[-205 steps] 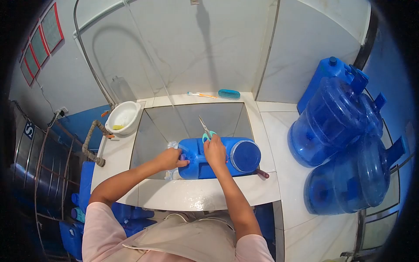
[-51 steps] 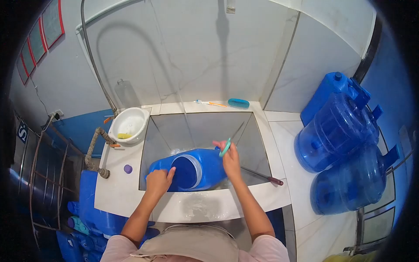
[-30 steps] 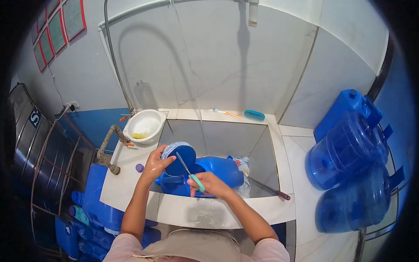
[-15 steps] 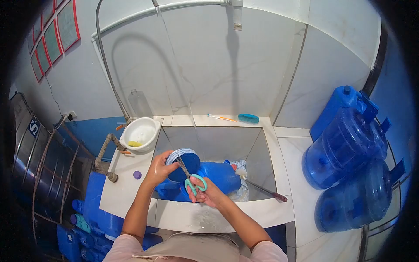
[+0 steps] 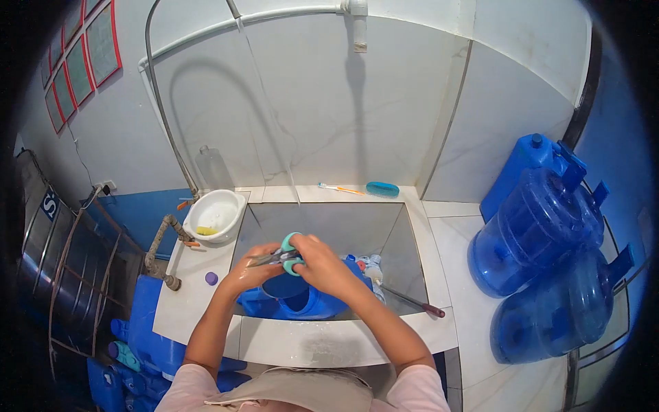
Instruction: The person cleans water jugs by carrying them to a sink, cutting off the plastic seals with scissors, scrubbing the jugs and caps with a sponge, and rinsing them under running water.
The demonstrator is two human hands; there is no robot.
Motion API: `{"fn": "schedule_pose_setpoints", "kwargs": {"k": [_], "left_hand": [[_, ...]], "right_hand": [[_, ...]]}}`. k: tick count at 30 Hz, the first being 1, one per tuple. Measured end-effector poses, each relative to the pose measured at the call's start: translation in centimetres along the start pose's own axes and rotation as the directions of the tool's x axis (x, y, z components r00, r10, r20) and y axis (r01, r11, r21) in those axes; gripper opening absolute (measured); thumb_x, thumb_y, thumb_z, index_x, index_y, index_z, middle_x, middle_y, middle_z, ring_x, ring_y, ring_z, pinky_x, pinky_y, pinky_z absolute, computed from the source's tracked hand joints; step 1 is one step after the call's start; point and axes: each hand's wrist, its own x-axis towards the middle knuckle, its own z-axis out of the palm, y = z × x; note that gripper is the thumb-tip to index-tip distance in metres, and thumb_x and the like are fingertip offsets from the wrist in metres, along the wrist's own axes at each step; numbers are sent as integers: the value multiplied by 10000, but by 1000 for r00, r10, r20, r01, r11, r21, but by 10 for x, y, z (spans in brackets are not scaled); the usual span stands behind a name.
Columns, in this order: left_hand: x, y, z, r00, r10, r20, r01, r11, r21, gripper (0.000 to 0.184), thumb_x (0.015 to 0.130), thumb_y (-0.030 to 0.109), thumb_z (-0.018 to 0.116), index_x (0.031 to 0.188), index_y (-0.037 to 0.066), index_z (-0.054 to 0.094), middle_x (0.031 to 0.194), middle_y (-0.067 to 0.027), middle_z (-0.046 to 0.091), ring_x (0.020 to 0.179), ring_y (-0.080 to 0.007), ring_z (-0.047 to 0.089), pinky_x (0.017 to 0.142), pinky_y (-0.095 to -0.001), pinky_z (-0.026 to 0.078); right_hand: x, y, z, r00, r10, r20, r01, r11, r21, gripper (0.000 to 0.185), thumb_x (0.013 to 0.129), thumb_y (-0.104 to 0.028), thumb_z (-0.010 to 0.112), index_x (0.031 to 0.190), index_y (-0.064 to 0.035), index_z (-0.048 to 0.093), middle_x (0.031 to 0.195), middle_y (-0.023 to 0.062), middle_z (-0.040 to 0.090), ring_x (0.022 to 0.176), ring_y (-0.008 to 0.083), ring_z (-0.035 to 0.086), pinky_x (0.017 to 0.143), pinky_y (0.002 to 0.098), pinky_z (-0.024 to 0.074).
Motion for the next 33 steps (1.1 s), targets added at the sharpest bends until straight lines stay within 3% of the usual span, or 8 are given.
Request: {"fn": "schedule_pose_setpoints", "kwargs": {"k": [2, 9, 11, 15, 21, 28, 31, 33], "left_hand": [[4, 3, -4, 999, 4, 48, -4, 1000, -1, 287, 751, 148, 644, 993, 5, 586, 770, -77, 612, 713, -137, 550, 676, -292, 442], [13, 14, -6, 972, -57, 229, 76, 994, -74, 322, 735, 174, 674, 980, -20, 596, 800, -87, 633, 734, -142, 572, 678, -285, 456], [9, 12, 1, 967, -56, 249, 113, 969, -219, 319, 735, 169, 679, 976, -23, 600, 808, -79, 635, 743, -135, 573, 675, -282, 460], [13, 2, 5, 978, -197, 65, 206, 953, -220, 291, 748, 150, 678, 971, -24, 608, 830, -60, 634, 762, -117, 571, 674, -266, 460], [29, -3, 3, 972, -178, 154, 202, 967, -153, 310, 754, 134, 683, 1019, -5, 602, 873, -34, 626, 798, -98, 563, 731, -243, 460], [26, 16, -1, 978, -199, 58, 198, 980, 27, 362, 734, 177, 704, 1046, 20, 606, 862, -22, 622, 793, -106, 561, 744, -251, 452], [27, 6, -2, 955, -198, 223, 244, 947, -207, 411, 715, 231, 724, 1055, 33, 605, 879, -45, 622, 822, -135, 567, 778, -286, 448], [24, 16, -2, 982, -167, 83, 165, 986, 31, 394, 738, 205, 698, 1069, 17, 597, 886, -71, 632, 802, -136, 569, 746, -278, 455]], "right_hand": [[7, -2, -6, 974, 71, 213, -54, 995, -87, 241, 720, -37, 607, 930, -50, 488, 789, 142, 557, 784, 335, 558, 692, 432, 437], [17, 30, -8, 993, -104, 54, 111, 980, -164, 212, 710, -31, 621, 894, -47, 516, 761, 128, 568, 720, 263, 576, 637, 362, 455], [30, 64, -26, 899, 401, -175, -415, 908, -49, 217, 736, -34, 608, 930, -46, 512, 832, 140, 604, 761, 286, 599, 661, 334, 469], [14, 90, -32, 945, 326, 29, -310, 862, 401, 217, 747, -26, 601, 948, -22, 519, 873, 120, 629, 762, 258, 614, 683, 318, 471], [20, 21, -21, 966, 59, 251, -59, 998, -8, 242, 700, -28, 618, 916, -15, 509, 798, 150, 590, 744, 307, 588, 663, 373, 463], [21, 28, -8, 976, 40, 216, -29, 998, -56, 221, 710, -34, 598, 910, -22, 504, 803, 166, 589, 757, 338, 582, 655, 404, 455], [23, 24, -6, 1000, -5, 10, 6, 991, -134, 220, 716, -40, 595, 914, -21, 500, 807, 170, 585, 764, 343, 578, 667, 405, 454], [26, 16, -18, 960, 140, 242, -141, 990, -16, 223, 723, -41, 590, 923, -21, 494, 847, 176, 584, 790, 353, 572, 693, 409, 454]]}}
